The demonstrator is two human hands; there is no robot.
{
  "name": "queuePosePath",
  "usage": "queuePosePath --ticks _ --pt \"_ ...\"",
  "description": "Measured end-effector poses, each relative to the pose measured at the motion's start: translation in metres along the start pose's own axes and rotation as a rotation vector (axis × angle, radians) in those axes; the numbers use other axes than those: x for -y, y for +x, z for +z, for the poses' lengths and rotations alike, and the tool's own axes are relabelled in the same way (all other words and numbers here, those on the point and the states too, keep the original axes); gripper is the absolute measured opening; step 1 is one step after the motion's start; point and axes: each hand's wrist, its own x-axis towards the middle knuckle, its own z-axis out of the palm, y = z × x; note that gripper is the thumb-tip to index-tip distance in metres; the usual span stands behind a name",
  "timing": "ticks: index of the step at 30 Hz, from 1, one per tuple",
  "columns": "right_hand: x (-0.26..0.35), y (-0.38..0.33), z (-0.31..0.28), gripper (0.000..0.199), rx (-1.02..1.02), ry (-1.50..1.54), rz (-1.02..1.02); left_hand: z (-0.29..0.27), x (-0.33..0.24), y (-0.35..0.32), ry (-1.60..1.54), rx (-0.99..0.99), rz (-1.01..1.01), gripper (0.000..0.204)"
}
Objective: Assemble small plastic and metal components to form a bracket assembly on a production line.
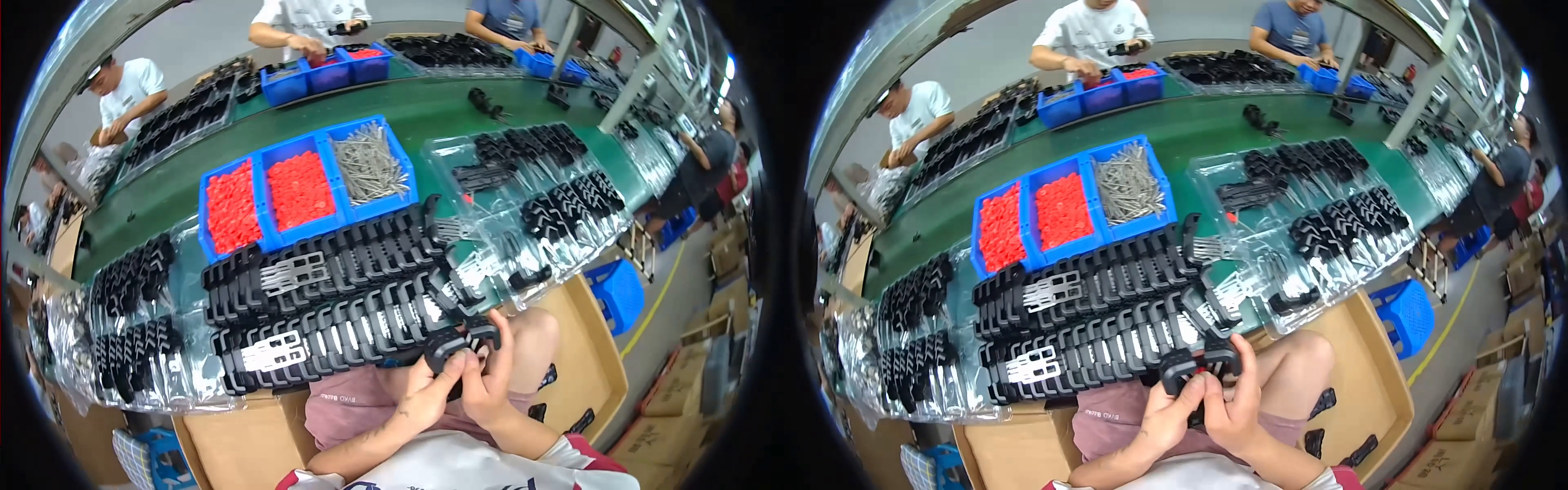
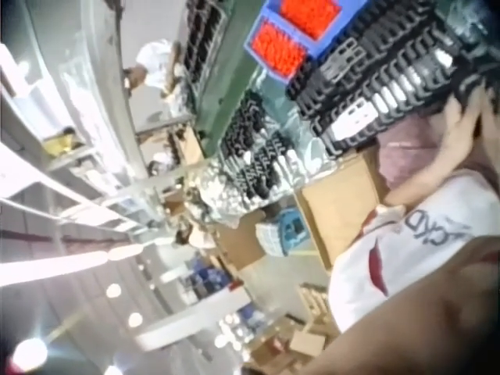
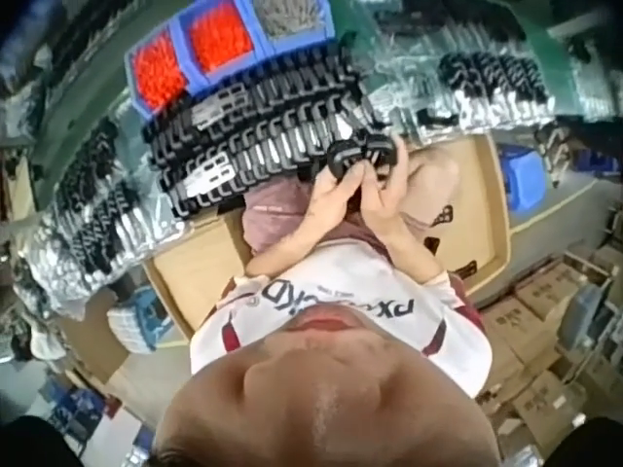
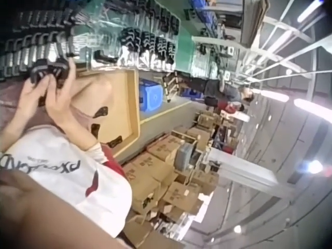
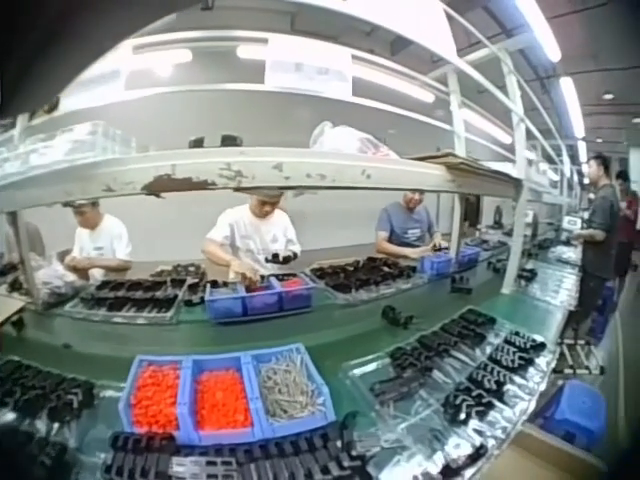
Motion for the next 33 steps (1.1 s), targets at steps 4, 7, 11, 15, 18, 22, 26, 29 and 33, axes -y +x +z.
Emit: queuePosePath --ticks 4,7,11,15,18,22,26,29,33 --pt "0.001 0.022 -0.017 0.056 0.067 -0.421 -0.216 -0.005 -0.001 0.005 -0.046 -0.069 0.002 0.031" --pt "0.008 0.027 -0.020 0.051 0.098 -0.084 -0.133 -0.003 -0.011 0.002 -0.135 -0.002 -0.112 0.031" --pt "0.015 0.036 -0.023 0.046 0.235 0.006 -0.092 -0.010 -0.021 -0.003 -0.199 0.071 -0.195 0.030" --pt "0.022 0.041 -0.025 0.043 0.366 -0.058 -0.069 -0.013 -0.025 -0.005 -0.246 0.104 -0.239 0.030" --pt "0.022 0.035 -0.031 0.042 0.378 -0.183 -0.024 -0.013 -0.018 -0.011 -0.287 0.039 -0.249 0.031" --pt "0.005 0.053 -0.051 0.042 0.262 -0.097 0.079 -0.012 -0.029 0.016 -0.260 -0.051 -0.153 0.030" --pt "0.003 0.055 -0.048 0.042 -0.099 0.195 0.043 -0.018 -0.026 0.015 -0.279 -0.076 -0.043 0.029" --pt "0.002 0.061 -0.035 0.044 -0.269 0.424 -0.023 -0.016 -0.026 0.019 -0.300 -0.074 0.054 0.028" --pt "-0.018 0.052 -0.035 0.055 -0.372 -0.031 -0.444 -0.009 -0.020 0.012 -0.265 -0.023 -0.019 0.028"
